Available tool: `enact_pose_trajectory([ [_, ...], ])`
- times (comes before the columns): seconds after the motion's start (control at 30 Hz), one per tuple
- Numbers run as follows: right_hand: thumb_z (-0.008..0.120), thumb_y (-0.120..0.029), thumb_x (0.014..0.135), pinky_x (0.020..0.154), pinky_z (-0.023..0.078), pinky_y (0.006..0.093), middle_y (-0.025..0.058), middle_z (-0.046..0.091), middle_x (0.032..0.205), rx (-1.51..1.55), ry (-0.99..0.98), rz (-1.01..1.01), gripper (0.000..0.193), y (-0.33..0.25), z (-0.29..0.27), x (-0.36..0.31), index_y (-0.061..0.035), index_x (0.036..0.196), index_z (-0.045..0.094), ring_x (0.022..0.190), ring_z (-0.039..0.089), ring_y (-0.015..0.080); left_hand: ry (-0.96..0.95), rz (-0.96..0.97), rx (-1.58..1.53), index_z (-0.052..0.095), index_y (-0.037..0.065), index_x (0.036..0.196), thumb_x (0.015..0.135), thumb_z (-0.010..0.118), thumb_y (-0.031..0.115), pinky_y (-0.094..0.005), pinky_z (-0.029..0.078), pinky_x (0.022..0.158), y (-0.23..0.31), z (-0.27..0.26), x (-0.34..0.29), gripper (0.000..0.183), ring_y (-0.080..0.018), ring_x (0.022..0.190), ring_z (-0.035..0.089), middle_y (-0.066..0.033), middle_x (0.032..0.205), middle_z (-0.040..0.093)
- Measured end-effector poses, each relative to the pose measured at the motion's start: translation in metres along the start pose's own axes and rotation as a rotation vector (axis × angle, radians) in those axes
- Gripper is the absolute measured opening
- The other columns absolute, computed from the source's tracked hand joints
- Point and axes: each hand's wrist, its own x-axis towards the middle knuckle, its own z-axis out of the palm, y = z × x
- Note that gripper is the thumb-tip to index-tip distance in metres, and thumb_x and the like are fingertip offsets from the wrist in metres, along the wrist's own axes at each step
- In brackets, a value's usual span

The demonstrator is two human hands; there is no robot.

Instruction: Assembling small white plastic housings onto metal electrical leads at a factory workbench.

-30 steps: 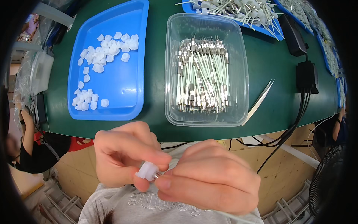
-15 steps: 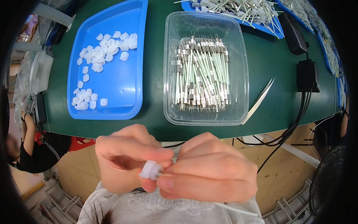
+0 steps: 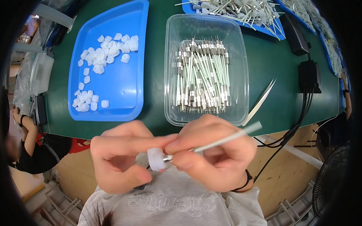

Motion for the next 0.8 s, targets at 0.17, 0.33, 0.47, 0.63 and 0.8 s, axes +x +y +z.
enact_pose_trajectory([
  [0.17,0.052,0.0,0.081,0.046,0.041,0.0215,0.0158,0.058,0.077,0.335,0.135,0.334,0.005,-0.007,0.008,-0.004,0.0048,0.083,0.054,0.053,0.052,0.0101,0.049,0.0,0.119,0.062,-0.009,0.086,0.077,0.059,0.026,-0.021,0.039,0.052,0.008,0.0,-0.003,0.036,-0.0127,0.06,0.053,-0.0134,0.073,0.059],
  [0.33,0.051,-0.002,0.082,0.045,0.04,0.0218,0.015,0.058,0.076,0.415,0.157,0.423,0.007,-0.009,0.011,-0.004,0.0039,0.082,0.054,0.051,0.05,0.0107,0.067,0.036,0.078,0.061,-0.009,0.08,0.074,0.058,0.014,-0.0217,0.04,0.051,0.008,0.002,-0.001,0.024,-0.0124,0.058,0.053,-0.014,0.072,0.058],
  [0.47,0.051,-0.002,0.082,0.045,0.039,0.022,0.0143,0.058,0.076,0.428,0.154,0.423,0.006,-0.008,0.011,-0.005,0.004,0.082,0.054,0.051,0.05,0.0109,0.037,0.056,0.065,0.061,-0.009,0.08,0.069,0.06,0.005,-0.0203,0.04,0.051,0.006,0.003,0.0,0.018,-0.0113,0.057,0.053,-0.0139,0.072,0.058],
  [0.63,0.051,-0.002,0.082,0.045,0.038,0.0215,0.0132,0.057,0.074,0.43,0.138,0.452,0.007,-0.006,0.012,-0.005,0.0045,0.081,0.055,0.05,0.049,0.0107,0.018,0.02,0.041,0.061,-0.008,0.077,0.068,0.059,0.001,-0.0194,0.041,0.05,0.006,-0.001,0.0,0.013,-0.012,0.055,0.053,-0.0131,0.067,0.058],
  [0.8,0.051,-0.004,0.082,0.045,0.038,0.0214,0.012,0.056,0.072,0.484,0.122,0.494,0.009,-0.006,0.012,-0.006,0.0044,0.081,0.056,0.049,0.048,0.0097,-0.089,0.092,0.055,0.061,-0.009,0.077,0.068,0.057,-0.001,-0.0211,0.042,0.049,-0.001,-0.005,0.001,0.013,-0.0137,0.054,0.054,-0.0139,0.066,0.057],
])
